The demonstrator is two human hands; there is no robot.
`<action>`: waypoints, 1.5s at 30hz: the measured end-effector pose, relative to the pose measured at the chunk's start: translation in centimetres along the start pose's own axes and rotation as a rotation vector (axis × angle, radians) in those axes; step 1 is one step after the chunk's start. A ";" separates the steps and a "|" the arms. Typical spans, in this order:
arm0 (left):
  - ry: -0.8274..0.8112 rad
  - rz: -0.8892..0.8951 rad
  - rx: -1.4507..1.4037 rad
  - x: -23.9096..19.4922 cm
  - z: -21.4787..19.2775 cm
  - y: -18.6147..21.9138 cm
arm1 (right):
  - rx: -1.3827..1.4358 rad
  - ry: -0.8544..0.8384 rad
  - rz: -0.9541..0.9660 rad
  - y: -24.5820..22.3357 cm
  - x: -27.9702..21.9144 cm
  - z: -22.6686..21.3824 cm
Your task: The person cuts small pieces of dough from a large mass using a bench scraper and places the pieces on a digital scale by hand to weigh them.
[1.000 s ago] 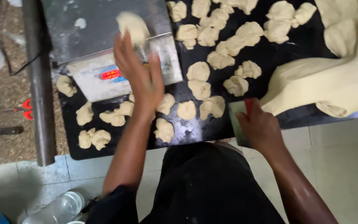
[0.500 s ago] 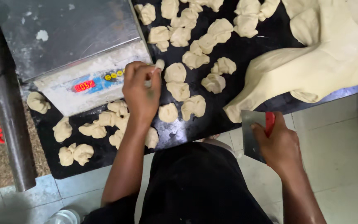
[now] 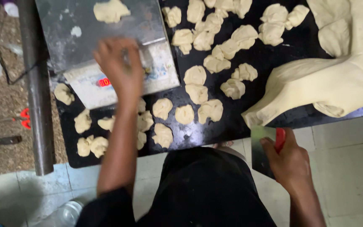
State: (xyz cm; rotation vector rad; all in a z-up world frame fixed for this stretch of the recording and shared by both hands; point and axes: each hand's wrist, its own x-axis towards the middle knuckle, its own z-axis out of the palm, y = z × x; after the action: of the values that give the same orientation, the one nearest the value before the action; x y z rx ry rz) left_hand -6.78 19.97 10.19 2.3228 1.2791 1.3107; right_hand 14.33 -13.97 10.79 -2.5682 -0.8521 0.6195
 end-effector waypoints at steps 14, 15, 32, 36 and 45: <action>-0.631 0.591 -0.272 -17.5 9.2 12.1 | -0.099 0.164 -0.099 -0.8 1.5 -2.3; -0.649 0.580 -0.293 -17.6 8.7 11.7 | -0.095 0.171 -0.150 -0.9 1.8 -2.0; -0.027 -0.041 -0.800 -7.7 -1.4 1.4 | -0.107 -0.080 0.065 -1.6 1.0 4.5; 0.051 0.032 -0.248 -0.7 -2.2 -7.0 | -0.075 -0.053 0.116 -0.5 -0.7 5.2; -0.246 0.008 -0.519 7.6 1.2 -6.3 | 0.139 0.009 0.199 -0.1 -2.9 5.5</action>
State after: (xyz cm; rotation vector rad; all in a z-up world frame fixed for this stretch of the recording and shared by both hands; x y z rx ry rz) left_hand -7.74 29.82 10.83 2.0364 0.7445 1.1427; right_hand 9.38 -14.65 7.12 -2.5440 -0.5339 0.6972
